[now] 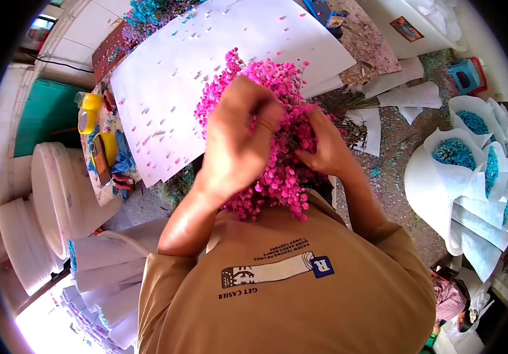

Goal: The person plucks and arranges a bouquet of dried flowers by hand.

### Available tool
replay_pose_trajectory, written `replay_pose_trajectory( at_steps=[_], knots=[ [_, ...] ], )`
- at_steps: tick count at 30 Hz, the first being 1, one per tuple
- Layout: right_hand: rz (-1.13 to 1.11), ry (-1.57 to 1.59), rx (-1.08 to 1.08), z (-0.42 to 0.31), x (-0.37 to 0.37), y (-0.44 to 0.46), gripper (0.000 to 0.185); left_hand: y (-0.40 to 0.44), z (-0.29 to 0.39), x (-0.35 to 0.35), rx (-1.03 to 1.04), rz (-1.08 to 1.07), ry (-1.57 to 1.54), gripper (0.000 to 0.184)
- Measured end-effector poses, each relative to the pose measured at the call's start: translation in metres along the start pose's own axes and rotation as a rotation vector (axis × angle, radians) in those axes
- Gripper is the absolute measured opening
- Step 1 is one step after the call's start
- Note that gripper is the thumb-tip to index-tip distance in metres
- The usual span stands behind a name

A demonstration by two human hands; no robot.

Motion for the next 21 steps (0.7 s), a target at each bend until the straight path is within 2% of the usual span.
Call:
replay_pose_trajectory(
  at_steps=[1,2,3,6,8,9,11,16,18,19,21],
  knots=[
    [0.001,0.004,-0.002,-0.002,0.000,0.000,0.078,0.000,-0.008,-0.008,-0.178,-0.004,-0.322,0.009],
    [-0.036,0.037,0.034,-0.002,0.002,0.000,0.078,0.003,-0.018,-0.014,-0.227,-0.098,-0.630,0.014],
    [-0.075,0.067,0.069,-0.002,0.003,0.000,0.078,0.007,-0.013,-0.019,-0.275,-0.161,-0.748,0.016],
    [-0.020,0.001,0.033,-0.004,0.006,-0.003,0.078,0.013,-0.019,-0.015,-0.290,-0.236,-0.769,0.013],
    [-0.034,0.006,0.039,-0.003,0.006,-0.003,0.078,0.016,-0.011,-0.009,-0.044,-0.263,-0.103,0.010],
    [-0.050,0.012,0.048,-0.002,0.006,-0.003,0.079,0.015,-0.014,-0.007,-0.042,-0.265,-0.104,0.010],
    [-0.037,0.004,0.042,-0.003,0.006,-0.004,0.079,0.012,-0.015,-0.004,0.047,-0.212,0.188,0.015],
    [-0.045,-0.001,0.040,-0.003,0.006,-0.001,0.081,0.010,-0.023,-0.004,0.151,-0.112,0.153,0.009],
    [-0.041,0.012,0.022,-0.009,0.002,0.001,0.082,0.004,-0.034,-0.010,-0.172,-0.039,-0.440,0.009],
    [-0.041,0.013,0.021,-0.007,0.004,0.000,0.082,0.001,-0.041,-0.017,-0.302,-0.111,-0.727,0.013],
    [-0.079,0.020,0.065,0.000,0.008,-0.003,0.083,-0.003,-0.040,-0.026,-0.351,-0.229,-0.920,0.014]
  ],
)
Point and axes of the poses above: each hand's wrist, its own y-axis towards the middle knuckle, its own x-axis out of the palm, z = x × y, the point moved 3 cm from there along y, towards the middle knuckle, and after that the axes turned 15 degrees about -z, right-handed, at the moved point
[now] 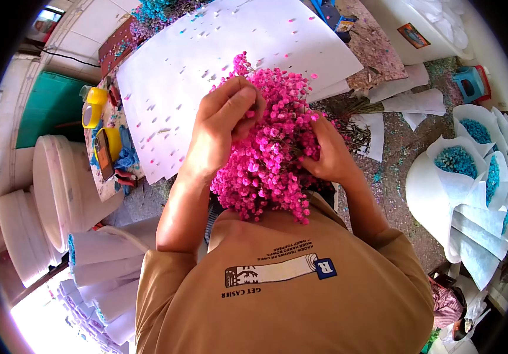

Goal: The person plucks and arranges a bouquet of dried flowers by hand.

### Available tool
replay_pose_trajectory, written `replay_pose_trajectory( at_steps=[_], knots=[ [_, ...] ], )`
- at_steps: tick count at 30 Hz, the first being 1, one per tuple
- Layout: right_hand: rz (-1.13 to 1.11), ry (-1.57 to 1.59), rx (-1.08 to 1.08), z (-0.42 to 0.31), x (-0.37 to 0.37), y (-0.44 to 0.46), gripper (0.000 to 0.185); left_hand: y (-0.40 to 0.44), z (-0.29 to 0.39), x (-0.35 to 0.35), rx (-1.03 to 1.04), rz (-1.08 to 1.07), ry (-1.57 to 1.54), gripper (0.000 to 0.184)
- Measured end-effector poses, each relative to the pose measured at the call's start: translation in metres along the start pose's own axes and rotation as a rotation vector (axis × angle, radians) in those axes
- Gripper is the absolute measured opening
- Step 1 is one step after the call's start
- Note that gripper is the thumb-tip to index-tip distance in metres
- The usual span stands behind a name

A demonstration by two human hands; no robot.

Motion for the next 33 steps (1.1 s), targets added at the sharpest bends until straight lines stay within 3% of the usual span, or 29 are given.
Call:
replay_pose_trajectory(
  at_steps=[1,3,4,6,11,13,14,20,25,28,31,32,33],
  knots=[
    [-0.001,0.000,-0.001,0.001,0.000,0.000,0.083,-0.001,-0.004,0.003,0.001,0.001,0.000,0.014],
    [-0.014,0.003,0.021,0.000,0.001,-0.001,0.085,-0.001,-0.011,0.012,0.049,0.086,0.526,0.013],
    [-0.015,0.003,0.020,0.001,0.002,-0.002,0.085,0.001,-0.013,0.017,0.049,0.088,0.526,0.013],
    [-0.016,-0.046,0.032,0.005,0.006,-0.003,0.088,0.002,-0.006,0.027,0.233,0.130,0.898,0.014],
    [-0.002,-0.083,0.005,0.008,0.011,-0.007,0.091,0.007,-0.005,0.021,0.289,0.116,1.022,0.017],
    [-0.001,-0.079,0.016,0.008,0.011,-0.008,0.092,0.008,-0.005,0.014,0.104,0.166,0.541,0.023],
    [-0.010,-0.085,0.021,0.007,0.010,-0.008,0.093,0.010,-0.002,0.015,0.105,0.168,0.540,0.023],
    [-0.035,-0.113,0.049,0.010,0.014,-0.012,0.093,0.024,0.007,0.028,0.386,0.172,1.087,0.029],
    [-0.045,-0.087,0.059,0.003,0.009,-0.007,0.094,0.028,-0.003,0.026,0.374,0.222,1.126,0.022],
    [-0.060,-0.062,0.057,0.003,0.008,-0.004,0.094,0.026,-0.006,0.018,0.511,0.188,1.039,0.013],
    [-0.055,-0.072,0.065,0.004,0.009,-0.005,0.094,0.016,-0.002,0.004,0.351,0.198,0.170,0.006],
    [-0.056,-0.048,0.057,0.003,0.008,-0.004,0.095,0.015,-0.003,-0.004,0.339,0.066,-0.199,0.007],
    [-0.058,-0.024,0.048,0.002,0.008,-0.003,0.095,0.013,-0.001,-0.007,0.315,-0.024,-0.319,0.009]
  ],
)
Point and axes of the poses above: each hand's wrist, its own y-axis towards the middle knuckle, its own x-axis out of the palm, z = x × y, the point moved 3 cm from there along y, towards the middle knuckle, and after that the axes turned 15 degrees about -z, right-handed, at the moved point
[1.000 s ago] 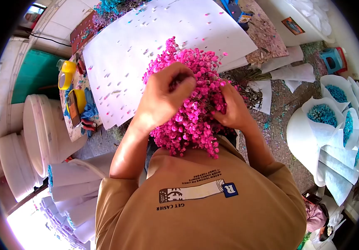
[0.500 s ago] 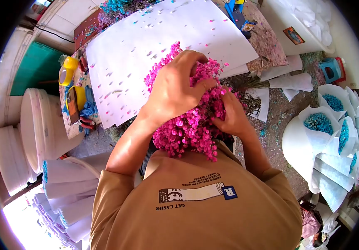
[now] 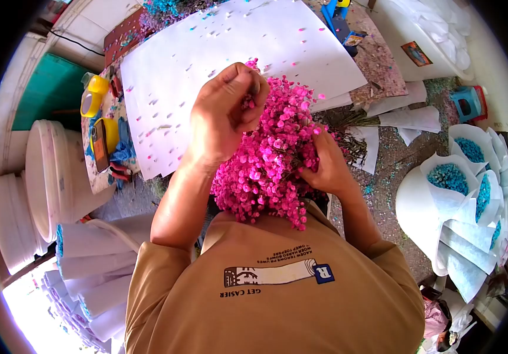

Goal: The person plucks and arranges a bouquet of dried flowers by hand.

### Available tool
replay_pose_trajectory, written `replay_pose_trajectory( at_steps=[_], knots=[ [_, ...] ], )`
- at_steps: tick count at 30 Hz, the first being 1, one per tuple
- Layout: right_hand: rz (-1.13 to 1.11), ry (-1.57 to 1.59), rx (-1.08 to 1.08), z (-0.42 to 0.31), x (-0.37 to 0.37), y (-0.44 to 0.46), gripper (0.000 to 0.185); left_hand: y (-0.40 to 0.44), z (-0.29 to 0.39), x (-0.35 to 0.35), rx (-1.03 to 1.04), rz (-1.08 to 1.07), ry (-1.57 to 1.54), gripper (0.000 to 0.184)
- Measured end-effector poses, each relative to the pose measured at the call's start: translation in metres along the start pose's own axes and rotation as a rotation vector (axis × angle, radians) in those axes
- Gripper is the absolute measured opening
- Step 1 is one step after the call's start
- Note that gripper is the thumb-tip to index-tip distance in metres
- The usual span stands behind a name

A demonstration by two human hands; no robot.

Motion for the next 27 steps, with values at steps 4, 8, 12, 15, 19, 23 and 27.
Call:
replay_pose_trajectory(
  at_steps=[4,8,12,15,19,23,27],
  knots=[
    [0.000,-0.019,0.013,-0.002,0.000,0.001,0.095,-0.005,0.000,0.006,-0.157,-0.120,-0.157,0.015],
    [-0.009,-0.011,0.006,-0.007,-0.002,0.000,0.091,0.001,-0.002,0.022,-0.413,-0.134,0.447,0.019],
    [0.029,-0.101,-0.015,-0.007,0.002,-0.002,0.089,0.009,-0.012,0.037,-0.184,-0.209,1.143,0.022],
    [0.018,-0.085,-0.009,-0.005,0.004,-0.001,0.089,0.015,-0.021,0.045,-0.395,-0.178,1.701,0.021],
    [-0.014,-0.104,0.034,-0.001,0.009,-0.003,0.086,0.004,-0.033,0.045,-0.189,-0.181,1.735,0.011],
    [0.018,0.047,0.004,0.008,0.015,-0.008,0.074,-0.023,-0.025,0.071,0.225,-0.230,1.560,0.011],
    [0.004,0.069,0.038,0.011,0.007,-0.020,0.083,-0.053,-0.016,0.068,0.350,-0.229,1.282,0.008]
  ],
)
Point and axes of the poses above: each hand's wrist, its own y-axis towards the middle knuckle, its own x-axis out of the palm, z = x × y, the point moved 3 cm from there along y, towards the middle knuckle, and after that the axes turned 15 degrees about -z, right-handed, at the moved point
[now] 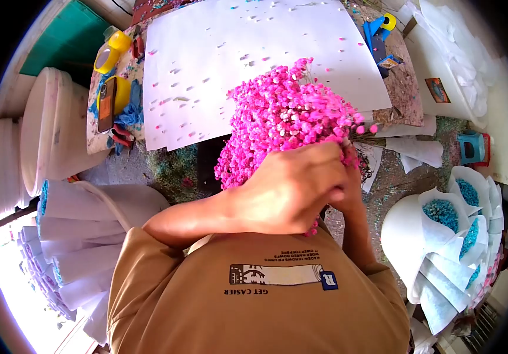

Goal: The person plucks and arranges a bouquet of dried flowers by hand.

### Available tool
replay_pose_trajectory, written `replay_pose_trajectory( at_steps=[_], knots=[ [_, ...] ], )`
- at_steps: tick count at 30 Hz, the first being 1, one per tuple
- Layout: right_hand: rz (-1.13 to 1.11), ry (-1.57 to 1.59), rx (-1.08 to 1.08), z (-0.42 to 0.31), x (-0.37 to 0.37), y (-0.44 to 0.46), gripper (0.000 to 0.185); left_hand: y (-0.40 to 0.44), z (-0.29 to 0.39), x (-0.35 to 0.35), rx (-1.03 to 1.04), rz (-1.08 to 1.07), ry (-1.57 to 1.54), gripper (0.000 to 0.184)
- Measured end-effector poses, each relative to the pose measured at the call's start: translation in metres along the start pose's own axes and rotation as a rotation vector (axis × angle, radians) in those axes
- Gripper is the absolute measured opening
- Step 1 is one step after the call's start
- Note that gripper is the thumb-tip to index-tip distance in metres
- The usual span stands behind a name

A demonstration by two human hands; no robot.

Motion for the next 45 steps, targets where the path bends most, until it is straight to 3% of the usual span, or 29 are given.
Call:
replay_pose_trajectory(
  at_steps=[2,4,5,9,11,14,16,19,22,23,25,26,29,31,38,42,44,45],
  knots=[
    [-0.002,0.001,0.014,0.003,-0.002,-0.006,0.086,-0.020,-0.013,-0.012,-0.176,-0.059,-0.533,0.005],
    [0.112,-0.097,-0.071,0.009,0.002,-0.013,0.084,-0.036,-0.034,-0.026,-0.518,0.088,-1.142,0.010],
    [0.093,-0.077,-0.064,0.011,0.004,-0.016,0.084,-0.041,-0.049,-0.037,-0.458,0.064,-1.201,0.015],
    [0.082,-0.109,-0.074,0.010,0.008,-0.020,0.088,-0.030,-0.066,-0.047,-0.648,0.109,-0.896,0.014],
    [0.070,-0.107,-0.074,0.013,0.011,-0.023,0.088,-0.017,-0.061,-0.041,-0.444,0.056,-0.285,0.010],
    [0.070,-0.099,-0.053,0.012,0.013,-0.026,0.089,-0.011,-0.073,-0.025,-0.323,0.000,-0.047,0.010],
    [0.084,-0.090,-0.027,0.011,0.013,-0.028,0.090,-0.011,-0.068,-0.025,-0.310,0.020,-0.061,0.011],
    [0.126,-0.181,-0.020,0.009,0.009,-0.028,0.090,-0.021,-0.070,-0.025,-0.535,0.131,-0.725,0.010],
    [0.081,-0.201,-0.047,0.007,0.008,-0.024,0.090,-0.026,-0.066,-0.040,-0.484,0.045,-1.336,0.013],
    [0.097,-0.209,-0.068,0.007,0.008,-0.024,0.091,-0.024,-0.063,-0.042,-0.488,0.045,-1.334,0.013],
    [0.110,-0.215,-0.092,0.004,0.008,-0.022,0.092,-0.017,-0.056,-0.043,-0.672,-0.082,-0.867,0.016],
    [0.100,-0.197,-0.093,0.002,0.008,-0.021,0.093,-0.019,-0.065,-0.033,-0.566,-0.102,-0.600,0.016],
    [0.091,-0.179,-0.087,0.002,0.008,-0.020,0.094,-0.018,-0.057,-0.026,-0.491,-0.074,-0.332,0.014],
    [0.091,-0.176,-0.080,0.001,0.008,-0.020,0.095,-0.017,-0.055,-0.023,-0.370,-0.093,0.027,0.015],
    [0.072,-0.206,-0.071,0.006,0.008,-0.020,0.093,-0.018,-0.056,-0.021,-0.420,-0.109,0.139,0.015],
    [0.074,-0.127,-0.044,0.004,0.007,-0.018,0.090,-0.028,-0.065,-0.032,-0.596,0.069,-0.834,0.016],
    [0.062,-0.114,-0.031,0.000,0.005,-0.016,0.089,-0.031,-0.064,-0.048,-0.621,-0.068,-1.221,0.018],
    [0.070,-0.149,-0.057,-0.003,0.004,-0.015,0.089,-0.031,-0.065,-0.044,-0.623,-0.070,-1.220,0.018]
  ],
)
Point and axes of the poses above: each hand's wrist, its own y-axis towards the middle knuckle, its own x-axis out of the palm, z = x × y, the point moved 3 cm from there along y, towards the middle knuckle, and after that the axes turned 15 degrees about -z, right-handed, at the moved point
